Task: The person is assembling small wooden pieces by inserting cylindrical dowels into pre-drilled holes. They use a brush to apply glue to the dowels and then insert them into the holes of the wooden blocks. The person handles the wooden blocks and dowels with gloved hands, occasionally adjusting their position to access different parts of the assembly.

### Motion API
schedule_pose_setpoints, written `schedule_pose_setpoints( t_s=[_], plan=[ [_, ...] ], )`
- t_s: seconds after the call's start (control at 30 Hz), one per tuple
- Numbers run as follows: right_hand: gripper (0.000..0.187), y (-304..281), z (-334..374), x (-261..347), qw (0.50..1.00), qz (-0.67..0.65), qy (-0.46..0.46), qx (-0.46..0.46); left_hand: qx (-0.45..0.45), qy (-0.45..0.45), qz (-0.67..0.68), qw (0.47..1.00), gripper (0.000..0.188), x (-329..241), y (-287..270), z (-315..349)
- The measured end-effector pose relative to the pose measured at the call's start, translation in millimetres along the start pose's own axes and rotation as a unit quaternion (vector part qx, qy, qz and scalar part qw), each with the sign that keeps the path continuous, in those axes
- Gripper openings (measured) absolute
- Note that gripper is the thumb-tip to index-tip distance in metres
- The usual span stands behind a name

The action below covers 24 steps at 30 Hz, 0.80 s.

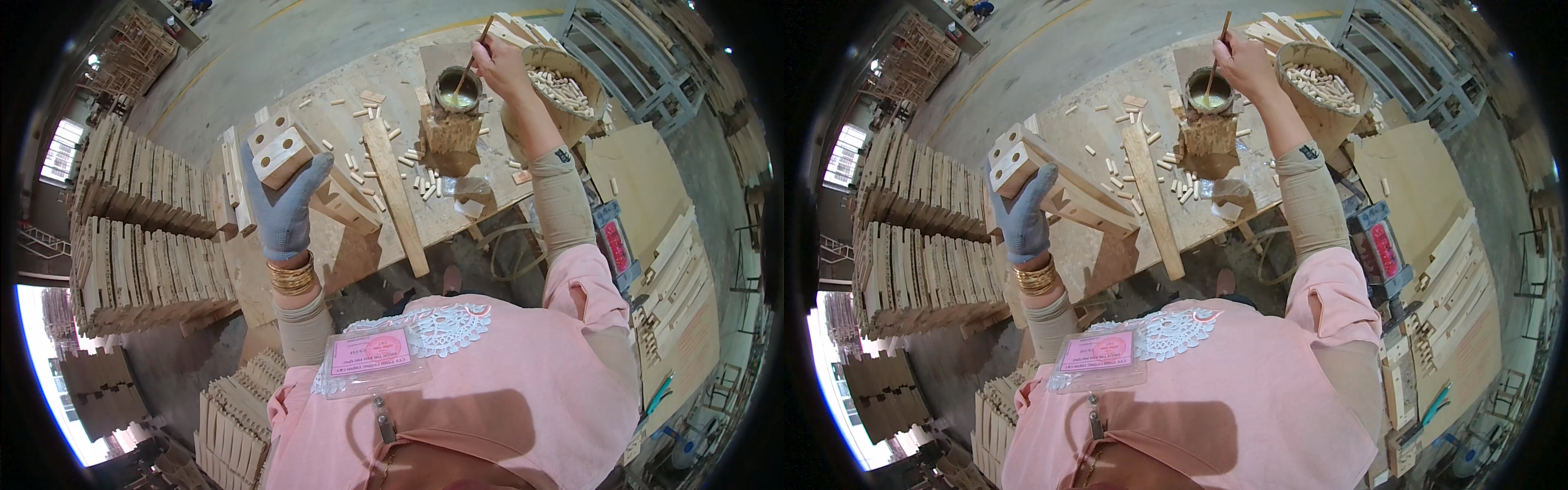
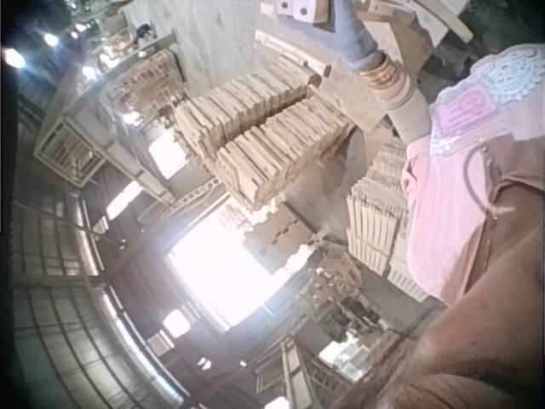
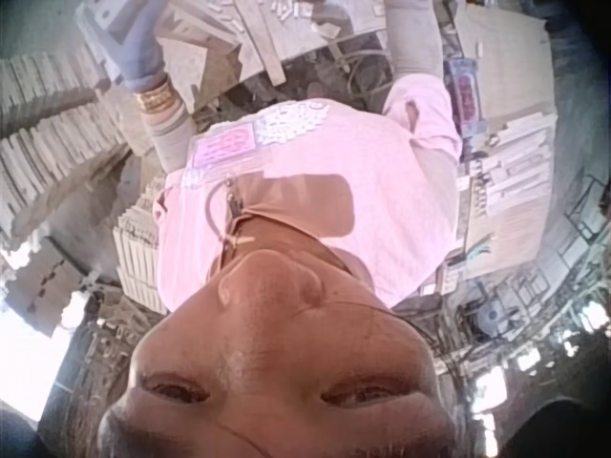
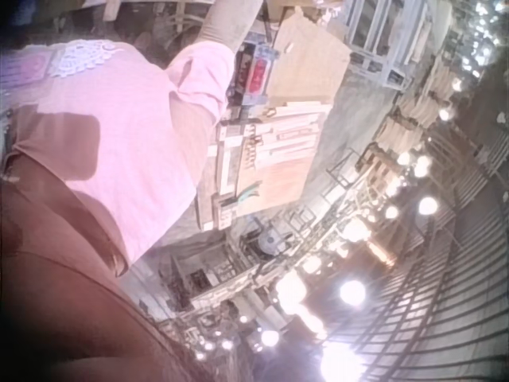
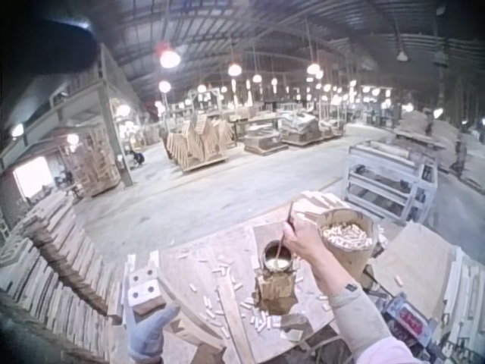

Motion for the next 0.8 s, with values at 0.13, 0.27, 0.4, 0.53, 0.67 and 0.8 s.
schedule_pose_setpoints(
  t_s=[0.13, 0.27, 0.4, 0.53, 0.67, 0.8],
  plan=[
    [0.025, -8.5, 6.6, 20.2, 0.996, 0.056, -0.052, -0.040, 0.013, 0.004, -0.017, 1.000, 0.053, 3.1, -3.7, 0.5],
    [0.023, -6.7, 12.7, 38.2, 0.988, 0.131, -0.081, -0.025, 0.012, -0.003, -0.007, 1.000, 0.053, 3.7, -5.7, 0.4],
    [0.021, -18.8, 14.9, 49.7, 0.990, 0.124, -0.068, -0.021, 0.007, 0.010, -0.013, 1.000, 0.055, 1.4, -7.2, 0.6],
    [0.020, -2.7, 28.9, 32.7, 0.982, 0.143, -0.120, 0.029, 0.010, -0.011, 0.000, 1.000, 0.055, 3.5, -3.5, -0.6],
    [0.021, -16.8, 30.4, 21.3, 0.988, 0.105, -0.067, 0.088, -0.010, -0.005, 0.001, 1.000, 0.055, 3.6, -8.9, 0.3],
    [0.015, -32.4, 28.5, 26.0, 0.993, 0.075, -0.078, 0.040, -0.005, -0.013, 0.001, 1.000, 0.055, 5.0, -11.4, 0.8]
  ],
)
Point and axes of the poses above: each hand's wrist, its own z-axis away from the middle knuckle, its own y-axis out of the palm, x = y × z, the point moved 6 cm from there along -z, towards the middle knuckle, and after that the axes turned 12 degrees about y, right-handed, at the moved point
